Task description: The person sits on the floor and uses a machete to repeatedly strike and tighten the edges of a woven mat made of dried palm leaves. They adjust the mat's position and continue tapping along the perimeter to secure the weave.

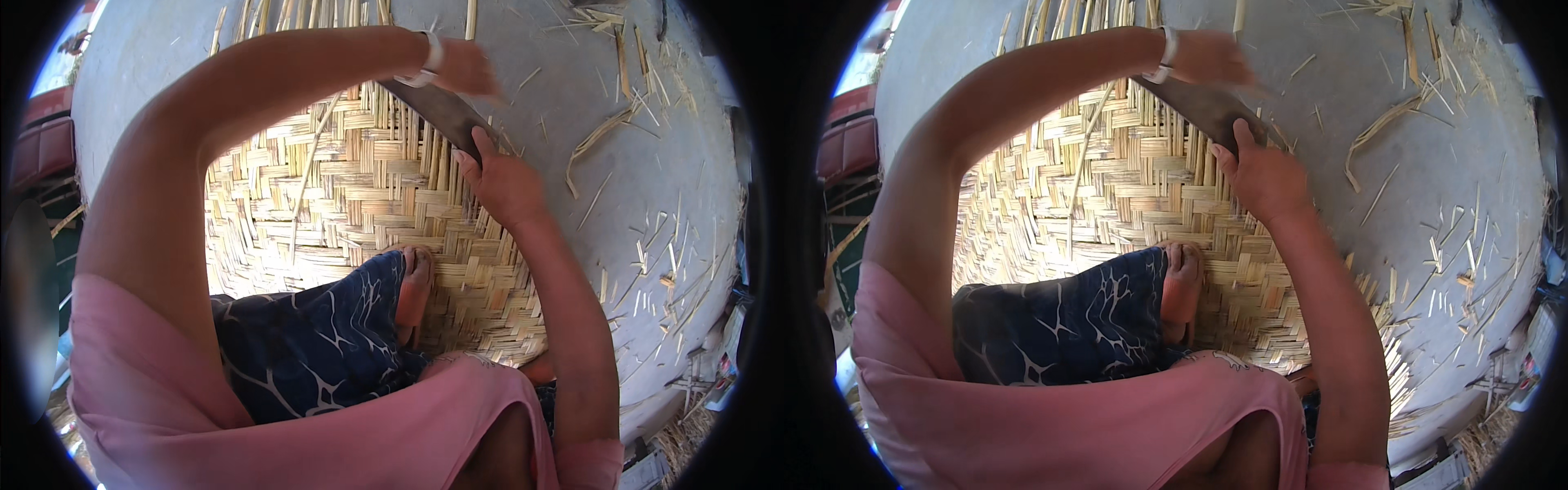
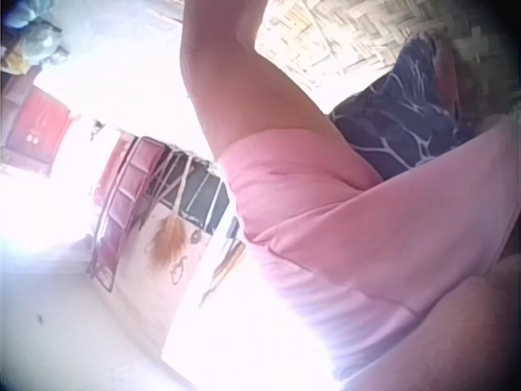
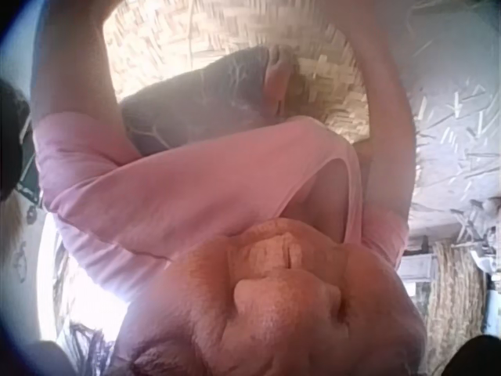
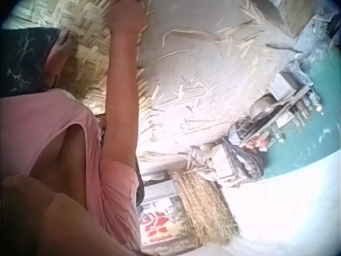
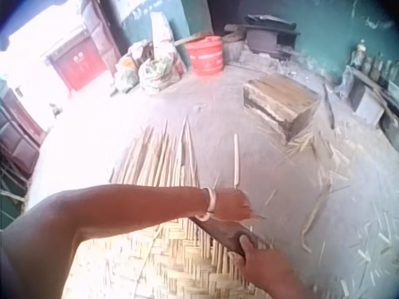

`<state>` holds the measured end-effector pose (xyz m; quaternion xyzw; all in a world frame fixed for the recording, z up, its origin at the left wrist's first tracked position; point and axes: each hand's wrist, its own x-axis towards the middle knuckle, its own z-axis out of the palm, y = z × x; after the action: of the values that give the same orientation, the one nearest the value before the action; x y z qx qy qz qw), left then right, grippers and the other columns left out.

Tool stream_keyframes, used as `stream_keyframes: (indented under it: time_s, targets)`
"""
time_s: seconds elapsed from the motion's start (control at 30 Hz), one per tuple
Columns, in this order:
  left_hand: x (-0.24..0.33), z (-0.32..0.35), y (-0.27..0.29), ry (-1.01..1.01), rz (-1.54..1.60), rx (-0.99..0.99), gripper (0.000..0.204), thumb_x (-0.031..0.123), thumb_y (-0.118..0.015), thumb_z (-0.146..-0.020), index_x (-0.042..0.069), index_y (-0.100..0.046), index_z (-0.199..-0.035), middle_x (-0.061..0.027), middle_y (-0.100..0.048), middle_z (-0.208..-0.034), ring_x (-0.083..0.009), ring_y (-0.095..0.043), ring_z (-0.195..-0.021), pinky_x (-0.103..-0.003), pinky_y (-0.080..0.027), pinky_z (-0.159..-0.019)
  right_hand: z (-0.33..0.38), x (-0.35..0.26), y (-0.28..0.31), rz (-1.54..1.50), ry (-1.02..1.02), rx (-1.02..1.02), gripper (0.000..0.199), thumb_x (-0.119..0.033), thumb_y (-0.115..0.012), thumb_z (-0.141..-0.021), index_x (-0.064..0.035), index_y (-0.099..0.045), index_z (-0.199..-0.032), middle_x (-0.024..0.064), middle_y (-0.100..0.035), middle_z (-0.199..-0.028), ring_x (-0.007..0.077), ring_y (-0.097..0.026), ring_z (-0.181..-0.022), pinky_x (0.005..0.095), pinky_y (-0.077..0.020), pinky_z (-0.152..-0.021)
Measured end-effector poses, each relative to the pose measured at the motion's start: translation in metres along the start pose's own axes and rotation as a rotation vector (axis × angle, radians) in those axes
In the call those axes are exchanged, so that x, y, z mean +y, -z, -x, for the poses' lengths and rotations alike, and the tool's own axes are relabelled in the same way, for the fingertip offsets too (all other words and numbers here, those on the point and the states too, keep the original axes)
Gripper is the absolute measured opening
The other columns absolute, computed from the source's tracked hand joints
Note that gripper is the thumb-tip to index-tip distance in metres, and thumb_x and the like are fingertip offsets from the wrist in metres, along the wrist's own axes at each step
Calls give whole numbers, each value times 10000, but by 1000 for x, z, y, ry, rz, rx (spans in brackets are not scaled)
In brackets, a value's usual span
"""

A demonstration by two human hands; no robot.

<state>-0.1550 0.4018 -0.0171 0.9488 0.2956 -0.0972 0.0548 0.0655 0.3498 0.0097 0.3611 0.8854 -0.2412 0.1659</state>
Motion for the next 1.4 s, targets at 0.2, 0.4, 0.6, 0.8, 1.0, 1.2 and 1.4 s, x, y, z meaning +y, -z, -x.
stream_keyframes:
  time_s: [0.2, 0.4, 0.6, 0.8, 1.0, 1.2, 1.4]
  targets:
    - [-63, -109, 87, 278, 800, 381, 410, 420, -570, -844, 90, -669, -1067, -157, -678, -950, -281, -650, -829, -398, -504, -728, -1, -6, 14, -84, 13, -29, 589, -526, -369, -945, -91, -462, -1331, 206, -672, -862, 387, -646, -819, 483, -501, -744]
    - [-81, -1, 18, 597, 111, -182, 284, 227, -602, -819, 114, -646, -1076, -90, -658, -1053, -283, -608, -1031, -478, -440, -884, 35, 5, 29, -130, 55, 7, 534, -502, -414, -940, -111, -504, -1293, 172, -667, -762, 354, -652, -721, 465, -511, -674]
    - [-29, 47, 6, 629, -116, -722, 445, 159, -714, -753, 207, -605, -1182, -6, -594, -1183, -216, -504, -1206, -423, -416, -946, 39, 2, 27, -75, 200, -19, 525, -509, -436, -929, -129, -514, -1283, 155, -651, -683, 345, -645, -632, 456, -512, -580]
    - [-37, 67, -14, 594, -202, -589, 318, 216, -655, -811, 176, -647, -1127, -30, -625, -1173, -226, -546, -1164, -442, -423, -947, 19, -12, 29, -17, 267, -23, 482, -488, -457, -925, -139, -530, -1249, 167, -648, -679, 351, -645, -628, 459, -514, -575]
    - [-65, 77, -39, 578, -250, -526, 288, 257, -558, -849, 190, -644, -1115, -27, -615, -1193, -231, -516, -1173, -478, -350, -1006, -11, -20, 40, -14, 297, 110, 476, -490, -455, -926, -128, -533, -1225, 183, -653, -695, 380, -644, -641, 477, -513, -563]
    - [-77, 83, -32, 471, -412, -588, 217, 266, -556, -853, 195, -720, -976, 2, -630, -1170, -205, -454, -1231, -469, -281, -1060, -35, -25, 50, 37, 255, 164, 480, -494, -445, -931, -126, -537, -1224, 188, -659, -713, 387, -647, -650, 475, -521, -575]
    - [-86, 80, -46, 525, -311, -691, 214, 230, -562, -855, 178, -731, -975, -11, -690, -1068, -212, -607, -1069, -463, -335, -1029, -45, -36, 43, 126, 203, 122, 475, -491, -432, -937, -134, -549, -1227, 161, -667, -707, 348, -662, -655, 454, -529, -585]
